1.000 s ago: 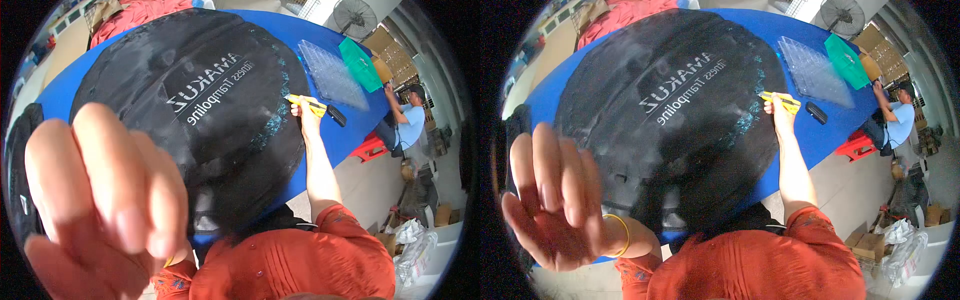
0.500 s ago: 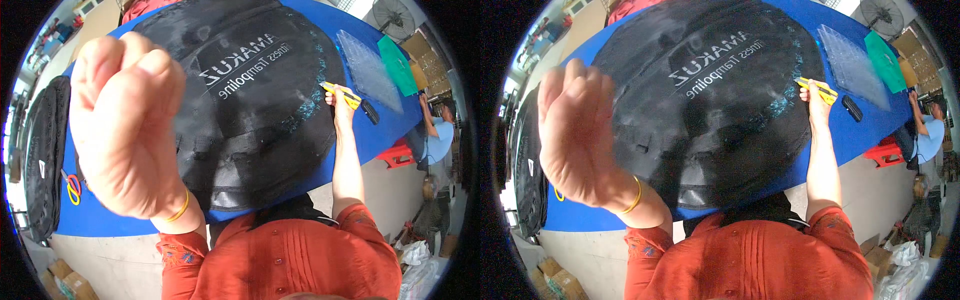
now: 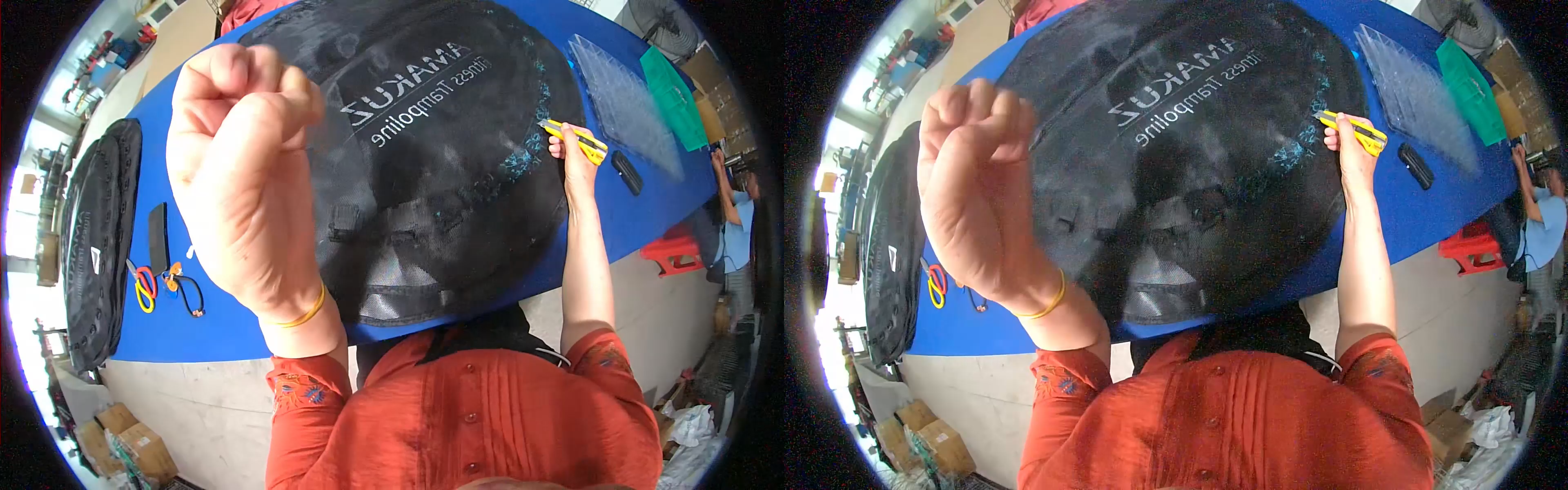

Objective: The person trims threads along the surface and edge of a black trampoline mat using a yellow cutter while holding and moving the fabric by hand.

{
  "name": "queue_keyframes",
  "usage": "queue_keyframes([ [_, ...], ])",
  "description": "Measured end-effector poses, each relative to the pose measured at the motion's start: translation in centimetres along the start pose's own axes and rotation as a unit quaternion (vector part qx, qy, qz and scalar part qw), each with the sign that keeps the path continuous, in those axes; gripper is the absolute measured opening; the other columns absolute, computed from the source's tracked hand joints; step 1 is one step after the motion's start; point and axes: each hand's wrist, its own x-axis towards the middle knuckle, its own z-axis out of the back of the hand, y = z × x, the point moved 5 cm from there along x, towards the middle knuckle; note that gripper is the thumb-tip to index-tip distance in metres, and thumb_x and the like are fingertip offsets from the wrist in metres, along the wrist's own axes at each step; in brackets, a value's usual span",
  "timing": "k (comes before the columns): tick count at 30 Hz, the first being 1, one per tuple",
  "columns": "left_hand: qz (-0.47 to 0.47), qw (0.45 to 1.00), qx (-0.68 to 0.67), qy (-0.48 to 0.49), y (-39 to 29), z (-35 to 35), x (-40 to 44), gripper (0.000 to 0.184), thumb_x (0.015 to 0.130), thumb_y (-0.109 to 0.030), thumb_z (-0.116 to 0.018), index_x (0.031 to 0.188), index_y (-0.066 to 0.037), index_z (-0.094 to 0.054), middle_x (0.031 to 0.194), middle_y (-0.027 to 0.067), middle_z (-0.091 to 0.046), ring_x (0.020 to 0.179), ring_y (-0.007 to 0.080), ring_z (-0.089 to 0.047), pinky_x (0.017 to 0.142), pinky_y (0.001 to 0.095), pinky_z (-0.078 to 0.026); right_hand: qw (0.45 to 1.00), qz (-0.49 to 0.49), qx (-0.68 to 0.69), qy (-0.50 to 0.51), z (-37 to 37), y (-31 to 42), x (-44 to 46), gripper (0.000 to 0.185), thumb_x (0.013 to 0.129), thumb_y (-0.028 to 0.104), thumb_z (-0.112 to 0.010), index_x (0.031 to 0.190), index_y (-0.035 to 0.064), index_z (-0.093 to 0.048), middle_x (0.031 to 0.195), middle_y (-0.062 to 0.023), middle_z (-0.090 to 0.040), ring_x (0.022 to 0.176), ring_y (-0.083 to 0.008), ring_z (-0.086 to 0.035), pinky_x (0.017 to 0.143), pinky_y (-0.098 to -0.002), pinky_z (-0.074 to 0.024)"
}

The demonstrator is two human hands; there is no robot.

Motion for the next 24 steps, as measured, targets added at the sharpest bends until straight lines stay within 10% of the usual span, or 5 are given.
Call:
queue_keyframes([
  [8,-0.024,0.999,-0.021,0.044,-0.2,-0.3,-0.3,0.015,0.096,-0.012,-0.05,0.104,0.0,-0.055,0.093,0.0072,-0.043,0.086,0.0207,-0.042,0.095,0.0413,-0.036,1.0,0.008,-0.008,0.002,0.0,0.0,0.0,0.022,0.098,0.021,-0.072,0.106,0.0031,-0.065,0.082,-0.0089,-0.073,0.064,-0.0111,-0.066,0.06,-0.0249,-0.0542],
  [13,-0.018,0.979,-0.154,0.13,-2.3,-2.0,-0.8,0.048,0.1,-0.027,-0.059,0.055,-0.021,-0.041,0.052,-0.0051,-0.035,0.043,0.0121,-0.029,0.059,0.0305,-0.037,1.0,-0.004,-0.007,-0.002,-0.1,-0.1,0.0,0.022,0.097,0.021,-0.073,0.106,0.0034,-0.065,0.083,-0.0088,-0.073,0.063,-0.0108,-0.066,0.059,-0.0244,-0.0536],
  [18,-0.103,0.885,-0.294,0.347,-4.0,-3.8,-1.8,0.045,0.09,-0.016,-0.067,0.05,-0.017,-0.047,0.045,-0.0062,-0.046,0.035,0.0067,-0.042,0.046,0.0253,-0.051,1.0,-0.001,-0.02,0.005,0.1,-0.3,0.1,0.022,0.099,0.023,-0.071,0.109,0.0031,-0.068,0.085,-0.008,-0.073,0.067,-0.0107,-0.067,0.064,-0.025,-0.0546],
  [24,-0.103,0.867,-0.327,0.361,-5.2,-5.3,-3.7,0.043,0.092,-0.017,-0.063,0.051,-0.012,-0.051,0.046,0.0006,-0.049,0.037,0.0133,-0.052,0.046,0.0313,-0.055,1.0,0.008,-0.012,0.001,0.0,-0.2,0.1,0.02,0.098,0.022,-0.073,0.105,0.0042,-0.066,0.082,-0.0083,-0.073,0.063,-0.0108,-0.067,0.059,-0.0247,-0.0545],
])
